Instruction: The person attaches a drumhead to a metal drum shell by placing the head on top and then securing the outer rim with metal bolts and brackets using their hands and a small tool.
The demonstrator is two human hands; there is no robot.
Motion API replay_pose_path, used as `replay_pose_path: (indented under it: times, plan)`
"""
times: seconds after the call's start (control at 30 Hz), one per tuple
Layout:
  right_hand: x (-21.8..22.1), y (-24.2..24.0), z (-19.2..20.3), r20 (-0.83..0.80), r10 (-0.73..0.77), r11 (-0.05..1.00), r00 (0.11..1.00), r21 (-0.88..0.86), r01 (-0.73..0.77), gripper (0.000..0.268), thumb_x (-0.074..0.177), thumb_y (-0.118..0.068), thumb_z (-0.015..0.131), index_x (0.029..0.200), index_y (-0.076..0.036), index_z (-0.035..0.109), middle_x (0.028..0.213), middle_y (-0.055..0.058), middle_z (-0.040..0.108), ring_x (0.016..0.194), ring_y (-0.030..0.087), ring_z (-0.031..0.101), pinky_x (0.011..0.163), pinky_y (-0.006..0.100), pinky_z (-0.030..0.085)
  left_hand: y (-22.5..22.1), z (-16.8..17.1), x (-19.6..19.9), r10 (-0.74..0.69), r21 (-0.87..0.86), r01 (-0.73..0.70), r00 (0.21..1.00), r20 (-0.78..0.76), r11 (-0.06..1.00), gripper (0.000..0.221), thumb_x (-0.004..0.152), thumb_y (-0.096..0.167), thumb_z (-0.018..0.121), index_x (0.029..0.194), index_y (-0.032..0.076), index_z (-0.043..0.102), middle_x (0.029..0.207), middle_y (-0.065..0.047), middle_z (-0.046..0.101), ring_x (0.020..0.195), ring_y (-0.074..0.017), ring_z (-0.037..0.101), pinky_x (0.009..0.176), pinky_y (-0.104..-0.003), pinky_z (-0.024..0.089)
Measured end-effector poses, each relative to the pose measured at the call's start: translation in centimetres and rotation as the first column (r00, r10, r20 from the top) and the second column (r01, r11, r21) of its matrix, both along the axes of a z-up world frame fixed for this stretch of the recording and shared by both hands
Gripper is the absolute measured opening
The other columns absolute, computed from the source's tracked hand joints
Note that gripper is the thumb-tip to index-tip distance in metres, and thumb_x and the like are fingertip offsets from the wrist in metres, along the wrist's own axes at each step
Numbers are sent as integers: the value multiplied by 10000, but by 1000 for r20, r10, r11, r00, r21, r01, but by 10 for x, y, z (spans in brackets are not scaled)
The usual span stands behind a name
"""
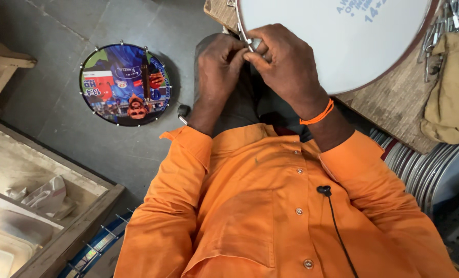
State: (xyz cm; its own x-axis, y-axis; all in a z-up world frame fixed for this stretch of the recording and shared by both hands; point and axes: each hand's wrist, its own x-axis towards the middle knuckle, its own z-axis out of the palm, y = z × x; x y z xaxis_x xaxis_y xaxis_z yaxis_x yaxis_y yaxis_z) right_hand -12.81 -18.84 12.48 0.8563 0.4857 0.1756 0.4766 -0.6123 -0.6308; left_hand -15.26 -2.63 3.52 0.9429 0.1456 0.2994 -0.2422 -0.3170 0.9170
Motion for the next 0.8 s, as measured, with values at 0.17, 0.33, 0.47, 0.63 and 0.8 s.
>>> replay_pose_path:
  times: [0.17, 0.33, 0.47, 0.63, 0.8]
  plan:
    - [4, -2, 13, 108, 100, 994, 989, -55, -95, 567, 902, -97, 893, 1397, -69, 618, 1102, 93, 656, 861, 176, 676, 702, 282, 585, 5, 4, -1, -10, 88, 15, 998, -54, 996, 188, 885, 57, 831, 974, 30, 667, 932, -99, 670, 814, -244, 685, 705, -353, 538]
    - [-4, -11, 17, 245, 200, 967, 949, -203, -151, 722, 861, -114, 887, 1503, -77, 558, 1134, 97, 637, 1051, 258, 623, 875, 356, 582, 15, -8, -10, -78, 120, 72, 996, 51, 990, 470, 854, 71, 856, 1260, 67, 620, 1143, -110, 646, 1030, -292, 661, 868, -365, 564]
    - [-8, -15, 9, 271, 198, 969, 942, -201, -145, 645, 937, -70, 849, 1509, -88, 552, 1149, 80, 642, 1078, 259, 618, 897, 361, 572, 19, -33, -23, -21, 220, 43, 994, -103, 975, 701, 818, 73, 863, 1437, 85, 534, 1172, -144, 607, 1086, -315, 617, 954, -395, 528]
    - [-10, -12, 7, 297, 198, 975, 934, -157, -157, 606, 940, -21, 807, 1503, -38, 582, 1106, 85, 632, 1032, 278, 610, 885, 387, 558, 11, -53, -29, -13, 242, 50, 988, -153, 969, 664, 900, -8, 754, 1505, 59, 491, 1195, -165, 608, 1140, -339, 568, 1015, -406, 477]
    - [-10, -11, 4, 302, 184, 977, 935, -160, -141, 549, 964, -23, 806, 1470, -32, 593, 1135, 90, 637, 1051, 273, 616, 882, 371, 561, 2, -64, -35, -74, 27, 77, 993, -94, 997, 497, 903, -117, 629, 1354, 91, 619, 1076, -106, 683, 1040, -261, 674, 969, -352, 554]
